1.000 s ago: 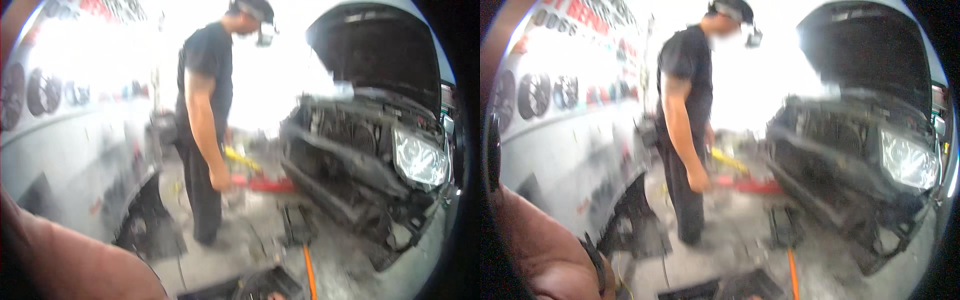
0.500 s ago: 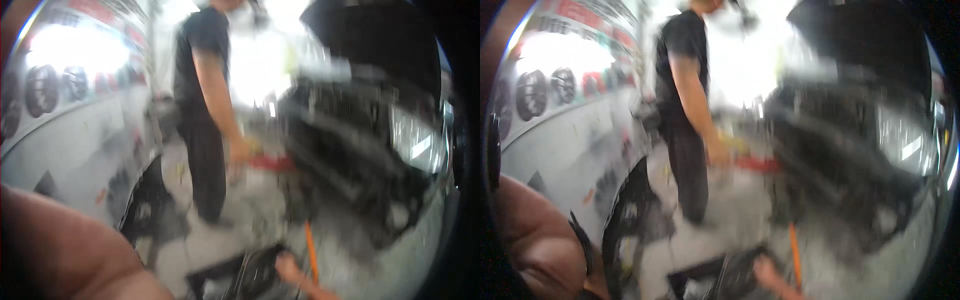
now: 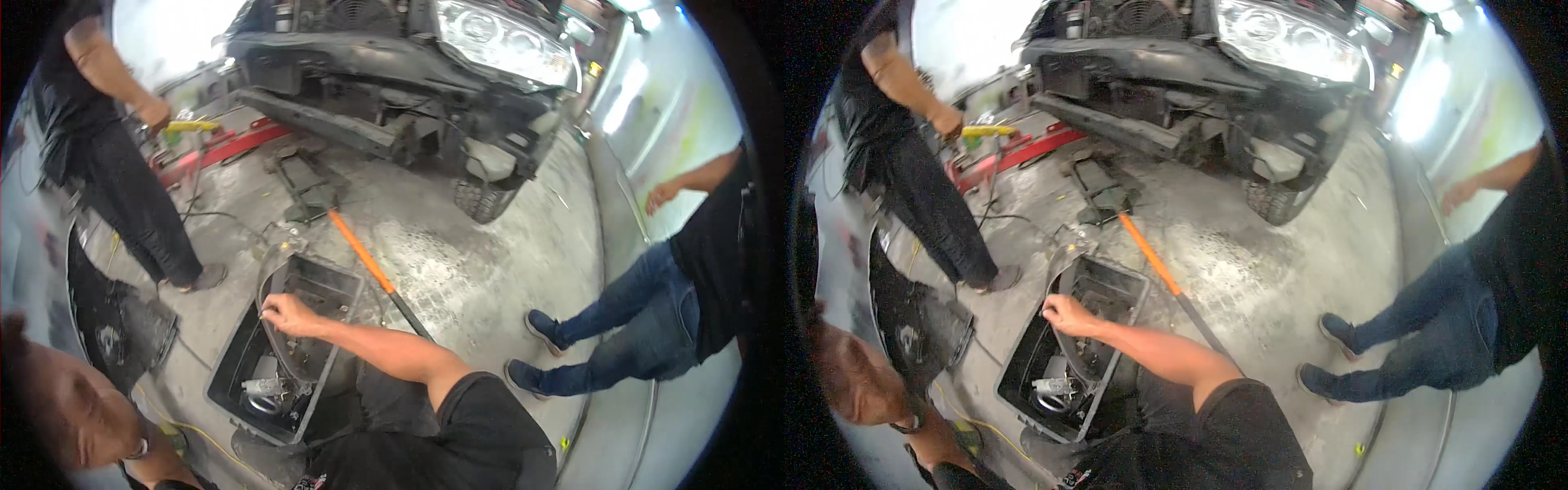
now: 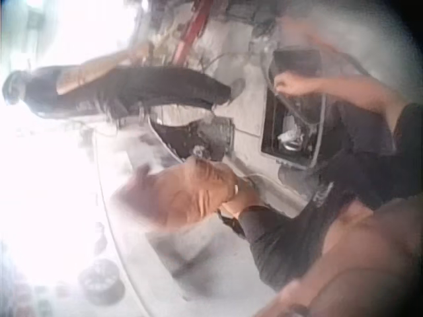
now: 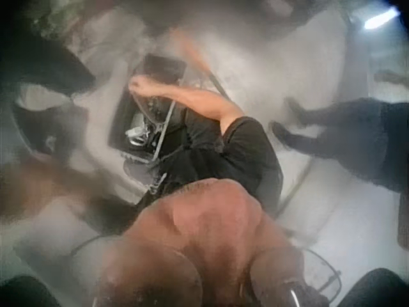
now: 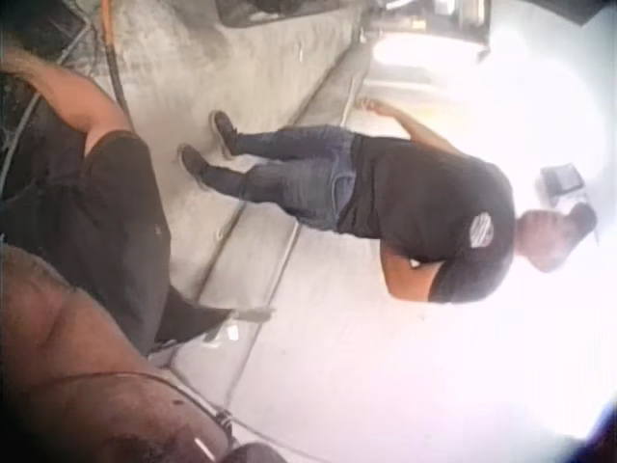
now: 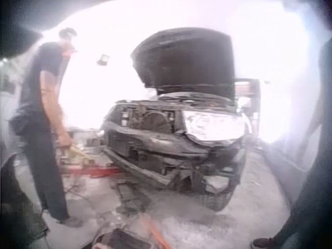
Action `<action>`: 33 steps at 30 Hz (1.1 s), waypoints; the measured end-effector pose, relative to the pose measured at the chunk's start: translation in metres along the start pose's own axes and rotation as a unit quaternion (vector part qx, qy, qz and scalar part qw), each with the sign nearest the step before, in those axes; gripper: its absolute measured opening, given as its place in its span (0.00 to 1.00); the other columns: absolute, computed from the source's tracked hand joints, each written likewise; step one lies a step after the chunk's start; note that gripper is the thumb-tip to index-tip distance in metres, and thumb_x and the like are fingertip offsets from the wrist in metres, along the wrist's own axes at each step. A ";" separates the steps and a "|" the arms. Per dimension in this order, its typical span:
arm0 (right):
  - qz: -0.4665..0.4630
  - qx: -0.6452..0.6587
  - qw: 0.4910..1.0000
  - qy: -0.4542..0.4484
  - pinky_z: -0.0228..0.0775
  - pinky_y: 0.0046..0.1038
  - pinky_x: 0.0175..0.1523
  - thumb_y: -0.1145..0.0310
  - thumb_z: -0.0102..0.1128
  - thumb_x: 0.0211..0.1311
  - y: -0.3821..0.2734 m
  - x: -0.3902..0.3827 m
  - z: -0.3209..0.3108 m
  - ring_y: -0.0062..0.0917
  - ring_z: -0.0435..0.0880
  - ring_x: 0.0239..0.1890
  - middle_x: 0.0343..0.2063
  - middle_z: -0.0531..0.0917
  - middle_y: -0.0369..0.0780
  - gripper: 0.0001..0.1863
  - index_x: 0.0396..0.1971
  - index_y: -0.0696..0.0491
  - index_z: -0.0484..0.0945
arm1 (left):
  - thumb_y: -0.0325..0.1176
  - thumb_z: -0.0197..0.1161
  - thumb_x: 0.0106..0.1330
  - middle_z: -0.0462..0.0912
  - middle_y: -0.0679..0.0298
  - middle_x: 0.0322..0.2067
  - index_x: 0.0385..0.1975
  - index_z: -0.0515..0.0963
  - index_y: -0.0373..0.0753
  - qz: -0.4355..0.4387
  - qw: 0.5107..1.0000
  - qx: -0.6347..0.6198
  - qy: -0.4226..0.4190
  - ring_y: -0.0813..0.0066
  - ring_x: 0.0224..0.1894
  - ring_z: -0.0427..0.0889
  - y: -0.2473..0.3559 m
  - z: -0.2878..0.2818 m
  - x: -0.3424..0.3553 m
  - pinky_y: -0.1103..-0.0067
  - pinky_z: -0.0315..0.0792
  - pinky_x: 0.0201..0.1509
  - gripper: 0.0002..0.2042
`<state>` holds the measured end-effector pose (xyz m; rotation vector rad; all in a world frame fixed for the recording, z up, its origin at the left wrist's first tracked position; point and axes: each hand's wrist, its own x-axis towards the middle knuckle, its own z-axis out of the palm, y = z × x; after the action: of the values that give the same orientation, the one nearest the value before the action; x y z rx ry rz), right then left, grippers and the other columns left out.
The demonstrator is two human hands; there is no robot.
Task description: The person sorts through fasteners in a parts tray and then fits a headlight assembly onto a vehicle's front frame. The person works with others to position the headlight and check its fit against the vehicle body.
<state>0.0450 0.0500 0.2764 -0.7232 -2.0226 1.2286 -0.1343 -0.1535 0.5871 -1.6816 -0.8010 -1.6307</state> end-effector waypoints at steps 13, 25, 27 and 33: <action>-0.199 -0.275 0.929 -0.145 0.74 0.44 0.32 0.72 0.59 0.49 0.004 -0.017 0.025 0.47 0.82 0.31 0.29 0.78 0.50 0.09 0.29 0.61 0.73 | 0.54 0.46 0.72 0.77 0.68 0.35 0.46 0.74 0.41 -0.860 0.329 -0.352 0.168 0.75 0.36 0.75 0.044 0.079 -0.381 0.79 0.69 0.38 0.22; -0.213 -0.267 0.916 -0.212 0.76 0.42 0.32 0.69 0.60 0.45 -0.003 -0.037 0.041 0.44 0.85 0.31 0.25 0.83 0.48 0.09 0.21 0.60 0.81 | 0.37 0.44 0.75 0.79 0.61 0.44 0.47 0.73 0.36 -0.841 0.307 -0.388 0.218 0.69 0.43 0.80 0.068 0.105 -0.338 0.74 0.77 0.44 0.14; -0.212 -0.254 0.920 -0.211 0.76 0.42 0.31 0.69 0.60 0.45 -0.009 -0.037 0.040 0.44 0.84 0.30 0.24 0.83 0.48 0.09 0.21 0.60 0.80 | 0.38 0.44 0.75 0.80 0.63 0.39 0.43 0.74 0.37 -0.863 0.300 -0.325 0.243 0.72 0.37 0.80 0.070 0.102 -0.347 0.76 0.76 0.38 0.13; -0.206 -0.219 0.918 -0.257 0.75 0.42 0.32 0.70 0.60 0.45 -0.009 -0.034 0.031 0.45 0.84 0.30 0.24 0.81 0.50 0.09 0.23 0.61 0.76 | 0.39 0.48 0.73 0.77 0.65 0.41 0.48 0.72 0.39 -0.703 0.278 -0.647 0.104 0.71 0.38 0.75 0.062 0.050 -0.465 0.77 0.68 0.38 0.13</action>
<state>0.0421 0.0042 0.2656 -0.1323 -2.7562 0.7668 -0.0724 -0.1442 0.1197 -0.7712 -0.6961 -4.6645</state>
